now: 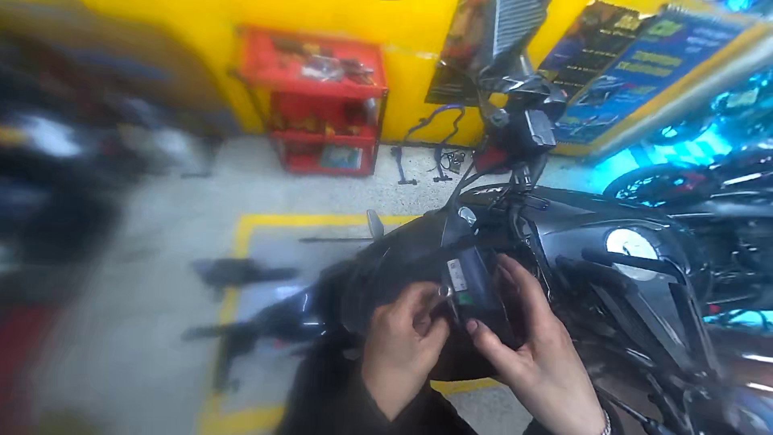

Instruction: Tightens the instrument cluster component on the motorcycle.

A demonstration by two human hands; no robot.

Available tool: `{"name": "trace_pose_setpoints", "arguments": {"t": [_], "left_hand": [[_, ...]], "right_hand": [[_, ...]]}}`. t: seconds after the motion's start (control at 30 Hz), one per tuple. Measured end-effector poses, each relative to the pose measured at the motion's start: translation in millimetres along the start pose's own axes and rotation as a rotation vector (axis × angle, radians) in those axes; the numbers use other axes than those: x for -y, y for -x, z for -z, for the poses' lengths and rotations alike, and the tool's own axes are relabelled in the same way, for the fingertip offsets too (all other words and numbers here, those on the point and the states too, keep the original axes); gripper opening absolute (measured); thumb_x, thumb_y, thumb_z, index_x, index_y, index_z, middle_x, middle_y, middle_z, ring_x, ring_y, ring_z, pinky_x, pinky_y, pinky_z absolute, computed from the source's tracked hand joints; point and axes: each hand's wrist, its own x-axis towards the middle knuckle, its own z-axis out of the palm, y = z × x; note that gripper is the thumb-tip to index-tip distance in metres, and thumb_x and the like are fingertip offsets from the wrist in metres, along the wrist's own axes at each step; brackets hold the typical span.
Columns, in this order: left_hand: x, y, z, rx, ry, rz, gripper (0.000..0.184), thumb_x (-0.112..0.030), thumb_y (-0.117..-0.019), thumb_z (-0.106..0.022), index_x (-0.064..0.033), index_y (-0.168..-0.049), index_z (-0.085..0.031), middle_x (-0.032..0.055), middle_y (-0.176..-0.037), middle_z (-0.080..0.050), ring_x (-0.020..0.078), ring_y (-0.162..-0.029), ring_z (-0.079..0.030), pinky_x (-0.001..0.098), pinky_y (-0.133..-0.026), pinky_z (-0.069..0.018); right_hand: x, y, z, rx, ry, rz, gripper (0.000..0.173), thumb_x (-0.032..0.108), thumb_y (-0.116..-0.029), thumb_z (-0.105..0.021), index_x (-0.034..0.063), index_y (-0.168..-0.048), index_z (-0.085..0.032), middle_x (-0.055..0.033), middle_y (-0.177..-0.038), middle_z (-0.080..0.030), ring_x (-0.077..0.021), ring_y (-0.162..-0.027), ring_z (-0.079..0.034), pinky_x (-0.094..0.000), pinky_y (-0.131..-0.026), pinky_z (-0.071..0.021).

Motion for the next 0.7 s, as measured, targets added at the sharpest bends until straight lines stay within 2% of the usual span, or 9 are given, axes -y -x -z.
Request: {"name": "trace_pose_setpoints", "arguments": {"t": [0.07, 0.17, 0.23, 0.3, 0.33, 0.43, 0.57, 0.63, 0.7], "left_hand": [[-1.1, -1.3, -0.1, 0.014, 0.010, 0.027, 0.017, -0.016, -0.0832, -0.073, -0.0146, -0.100, -0.075, -0.0106, -0.060, -0.054, -0.0005, -0.051, -0.047, 0.0183, -0.047, -0.0428], [-1.4, -0.5, 2.8, 0.073, 0.074, 0.080, 0.009, -0.018, -0.0898, -0.071, -0.0165, -0.097, -0.076, -0.0099, -0.062, -0.057, 0.0009, -0.052, -0.050, 0.0203, -0.049, -0.0452], [-0.9, 1.0, 4.4, 0.089, 0.084, 0.084, 0.011, -0.020, -0.0921, -0.070, -0.0170, -0.101, -0.076, -0.0093, -0.068, -0.063, 0.0009, -0.056, -0.055, 0.0212, -0.053, -0.0501], [-0.4, 2.7, 4.4, 0.080, 0.085, 0.108, 0.025, -0.021, -0.0890, -0.073, -0.0176, -0.114, -0.074, -0.0090, -0.070, -0.064, 0.0016, -0.055, -0.054, 0.0220, -0.052, -0.0500], [0.0, 2.5, 4.4, 0.075, 0.085, 0.120, 0.030, -0.020, -0.0866, -0.074, -0.0188, -0.116, -0.072, -0.0098, -0.067, -0.061, 0.0016, -0.053, -0.052, 0.0218, -0.050, -0.0476], [0.4, 0.4, 3.6, 0.064, 0.088, 0.109, 0.020, -0.017, -0.0855, -0.073, -0.0191, -0.105, -0.074, -0.0110, -0.063, -0.057, 0.0007, -0.050, -0.048, 0.0204, -0.046, -0.0440], [0.9, 0.7, 5.7, 0.087, 0.080, 0.080, 0.011, -0.022, -0.0934, -0.068, -0.0182, -0.099, -0.076, -0.0101, -0.067, -0.063, 0.0005, -0.056, -0.056, 0.0218, -0.052, -0.0505], [2.1, 2.4, 7.0, 0.084, 0.087, 0.060, 0.013, -0.023, -0.0948, -0.068, -0.0171, -0.101, -0.077, -0.0093, -0.070, -0.065, 0.0004, -0.058, -0.057, 0.0219, -0.054, -0.0517], [2.2, 2.7, 6.2, 0.070, 0.093, 0.081, 0.022, -0.021, -0.0892, -0.072, -0.0178, -0.111, -0.075, -0.0101, -0.068, -0.061, 0.0002, -0.055, -0.053, 0.0203, -0.051, -0.0483]], "right_hand": [[1.3, -2.8, 2.5, 0.026, -0.005, -0.018, 0.085, 0.061, -0.0826, -0.068, 0.0241, -0.154, -0.042, 0.0016, -0.131, -0.065, -0.0112, -0.110, -0.067, -0.0435, -0.087, -0.0606], [1.8, -6.9, 4.9, 0.039, -0.072, -0.018, 0.084, 0.058, -0.0811, -0.074, 0.0242, -0.153, -0.044, 0.0025, -0.128, -0.067, -0.0101, -0.111, -0.068, -0.0387, -0.090, -0.0609], [1.7, -8.2, 5.6, 0.040, -0.116, 0.003, 0.082, 0.054, -0.0810, -0.076, 0.0220, -0.151, -0.047, 0.0030, -0.124, -0.069, -0.0096, -0.109, -0.069, -0.0351, -0.088, -0.0620], [3.8, -7.6, 5.1, 0.041, -0.143, 0.011, 0.079, 0.050, -0.0814, -0.076, 0.0194, -0.149, -0.049, 0.0028, -0.122, -0.070, -0.0094, -0.106, -0.070, -0.0327, -0.087, -0.0623], [5.0, -7.4, 4.4, 0.040, -0.150, 0.014, 0.079, 0.049, -0.0815, -0.076, 0.0181, -0.149, -0.049, 0.0027, -0.121, -0.070, -0.0091, -0.105, -0.070, -0.0319, -0.087, -0.0622], [6.0, -8.3, 4.0, 0.045, -0.153, 0.021, 0.077, 0.047, -0.0817, -0.076, 0.0171, -0.148, -0.050, 0.0029, -0.119, -0.071, -0.0092, -0.103, -0.070, -0.0310, -0.085, -0.0625], [5.6, -9.5, 4.5, 0.052, -0.147, 0.027, 0.076, 0.047, -0.0820, -0.076, 0.0160, -0.147, -0.052, 0.0021, -0.120, -0.071, -0.0100, -0.104, -0.070, -0.0311, -0.085, -0.0625], [6.1, -9.1, 3.8, 0.053, -0.146, 0.023, 0.076, 0.048, -0.0820, -0.076, 0.0159, -0.147, -0.052, 0.0023, -0.120, -0.071, -0.0096, -0.104, -0.070, -0.0307, -0.086, -0.0622], [6.1, -8.7, 3.9, 0.052, -0.139, 0.017, 0.077, 0.049, -0.0818, -0.076, 0.0159, -0.147, -0.052, 0.0023, -0.119, -0.071, -0.0093, -0.105, -0.070, -0.0305, -0.087, -0.0620]]}}
